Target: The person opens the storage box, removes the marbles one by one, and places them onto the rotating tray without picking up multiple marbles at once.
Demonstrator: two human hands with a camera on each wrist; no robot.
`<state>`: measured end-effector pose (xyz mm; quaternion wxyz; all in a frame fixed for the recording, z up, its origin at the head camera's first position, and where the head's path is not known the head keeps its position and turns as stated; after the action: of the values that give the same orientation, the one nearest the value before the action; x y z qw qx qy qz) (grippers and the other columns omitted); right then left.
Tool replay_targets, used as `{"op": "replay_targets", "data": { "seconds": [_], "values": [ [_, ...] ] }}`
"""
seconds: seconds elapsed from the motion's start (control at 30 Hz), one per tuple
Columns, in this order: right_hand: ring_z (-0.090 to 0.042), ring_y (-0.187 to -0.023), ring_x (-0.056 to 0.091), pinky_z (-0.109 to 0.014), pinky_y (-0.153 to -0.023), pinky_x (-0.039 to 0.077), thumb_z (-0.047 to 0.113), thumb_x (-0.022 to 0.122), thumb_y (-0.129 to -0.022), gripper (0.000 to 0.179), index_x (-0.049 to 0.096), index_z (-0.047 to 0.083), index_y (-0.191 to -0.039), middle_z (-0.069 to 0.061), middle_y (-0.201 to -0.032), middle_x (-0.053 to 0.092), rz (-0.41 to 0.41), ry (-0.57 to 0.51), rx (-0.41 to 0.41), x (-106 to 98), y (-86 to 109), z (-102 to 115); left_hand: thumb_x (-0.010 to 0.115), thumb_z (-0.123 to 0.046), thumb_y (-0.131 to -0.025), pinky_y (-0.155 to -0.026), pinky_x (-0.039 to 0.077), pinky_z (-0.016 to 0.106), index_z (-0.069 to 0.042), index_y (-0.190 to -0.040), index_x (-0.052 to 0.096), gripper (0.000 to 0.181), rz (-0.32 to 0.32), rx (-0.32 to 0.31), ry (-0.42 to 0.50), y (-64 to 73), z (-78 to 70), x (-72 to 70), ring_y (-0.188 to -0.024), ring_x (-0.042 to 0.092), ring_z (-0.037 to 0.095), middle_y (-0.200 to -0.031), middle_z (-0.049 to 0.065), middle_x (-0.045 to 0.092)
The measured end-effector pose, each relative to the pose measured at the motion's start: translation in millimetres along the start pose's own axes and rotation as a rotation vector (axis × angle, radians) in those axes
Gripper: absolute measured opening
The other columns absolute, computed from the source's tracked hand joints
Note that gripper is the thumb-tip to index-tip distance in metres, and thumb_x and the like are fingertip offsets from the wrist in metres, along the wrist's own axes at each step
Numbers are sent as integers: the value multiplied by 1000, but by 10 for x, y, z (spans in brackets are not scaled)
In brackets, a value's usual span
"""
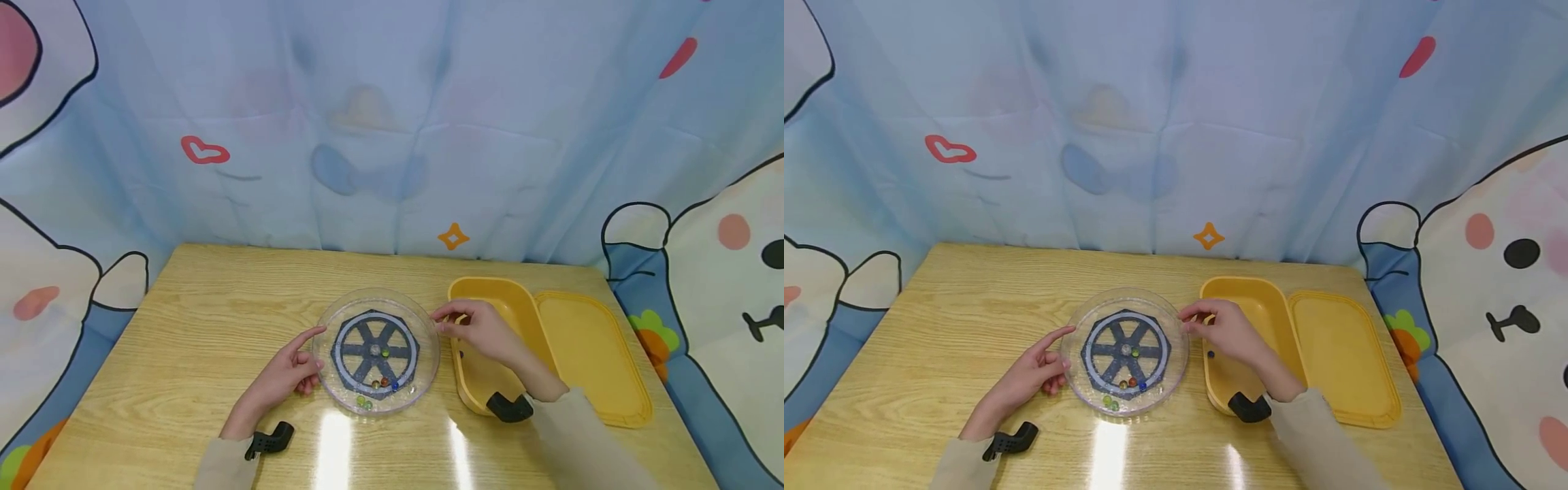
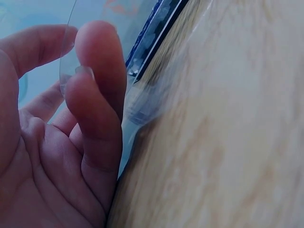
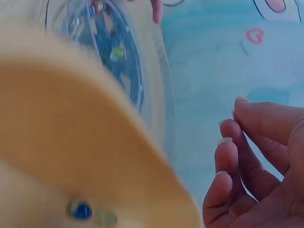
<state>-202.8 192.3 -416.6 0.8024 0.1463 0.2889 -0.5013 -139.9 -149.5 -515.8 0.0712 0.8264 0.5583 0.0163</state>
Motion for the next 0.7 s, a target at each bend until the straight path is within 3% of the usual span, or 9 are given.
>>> {"op": "replay_targets", "data": {
  "seconds": [0.37, 0.7],
  "values": [
    [-22, -88, 59, -27, -71, 51, 12, 72, -93, 19, 73, 2, -109, -8, -102, 69, -39, -10, 86, -320, 82, -333, 61, -12, -100, -53, 51, 28, -20, -157, 29, 65, 7, 2, 30, -12, -12, 5, -57, 57, 15, -74, 12, 60],
    [-24, -87, 59, -27, -69, 51, 11, 75, -90, 23, 72, 0, -110, -12, -104, 70, 36, -49, 131, -317, 70, -551, 60, -11, -100, -52, 51, 27, -20, -157, 29, 65, 7, 1, 33, -2, -11, 13, -57, 57, 15, -74, 11, 60]
  ]
}}
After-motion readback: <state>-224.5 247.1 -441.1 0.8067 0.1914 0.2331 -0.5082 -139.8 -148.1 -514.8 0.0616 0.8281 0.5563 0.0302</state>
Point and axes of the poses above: each hand's wrist, its own y-axis away from the middle knuckle, its own x-axis out of the palm, z = x × y, the point moved 4 cm from there along -y, towards the middle knuckle
